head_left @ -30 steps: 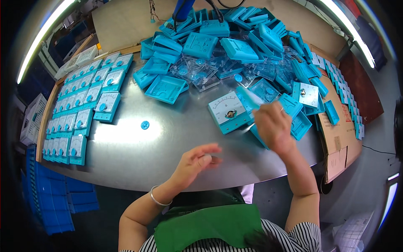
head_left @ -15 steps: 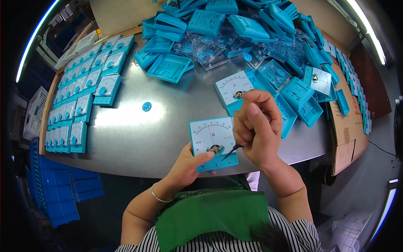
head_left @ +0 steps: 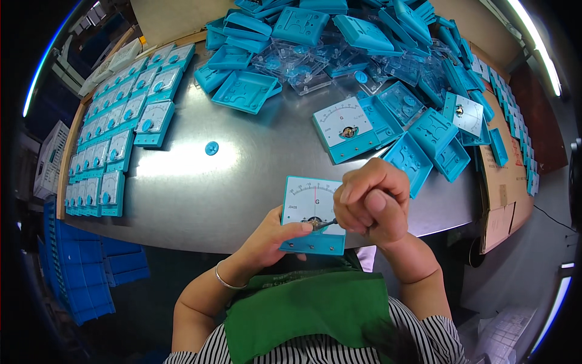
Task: Assembling analog galvanometer components by fitting clear plastic covers and adjustment knobs onto meter cases.
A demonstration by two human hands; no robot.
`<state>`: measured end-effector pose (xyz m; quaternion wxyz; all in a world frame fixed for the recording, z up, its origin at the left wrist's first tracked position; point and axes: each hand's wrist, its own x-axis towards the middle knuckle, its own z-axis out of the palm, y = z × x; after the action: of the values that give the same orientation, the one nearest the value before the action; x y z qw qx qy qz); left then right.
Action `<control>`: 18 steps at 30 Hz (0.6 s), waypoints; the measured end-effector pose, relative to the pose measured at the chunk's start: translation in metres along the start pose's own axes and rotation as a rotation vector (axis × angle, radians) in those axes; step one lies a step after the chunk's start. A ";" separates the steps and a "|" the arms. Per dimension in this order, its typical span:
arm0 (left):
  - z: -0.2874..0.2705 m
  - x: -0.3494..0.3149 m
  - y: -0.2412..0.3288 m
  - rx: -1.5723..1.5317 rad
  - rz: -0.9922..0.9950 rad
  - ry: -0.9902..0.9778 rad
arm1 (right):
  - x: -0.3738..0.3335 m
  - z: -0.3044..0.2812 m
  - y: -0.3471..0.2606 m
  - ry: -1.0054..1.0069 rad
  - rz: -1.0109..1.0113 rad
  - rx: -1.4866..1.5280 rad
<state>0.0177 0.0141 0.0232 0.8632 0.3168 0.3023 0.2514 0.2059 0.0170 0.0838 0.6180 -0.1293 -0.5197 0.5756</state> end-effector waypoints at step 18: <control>0.004 -0.007 -0.018 0.316 0.175 0.088 | 0.005 -0.019 0.014 0.432 0.266 0.286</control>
<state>0.0204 -0.0039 0.0152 0.7633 0.4624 0.3470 0.2885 0.2123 0.0336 0.0676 0.6453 -0.2275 -0.2681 0.6782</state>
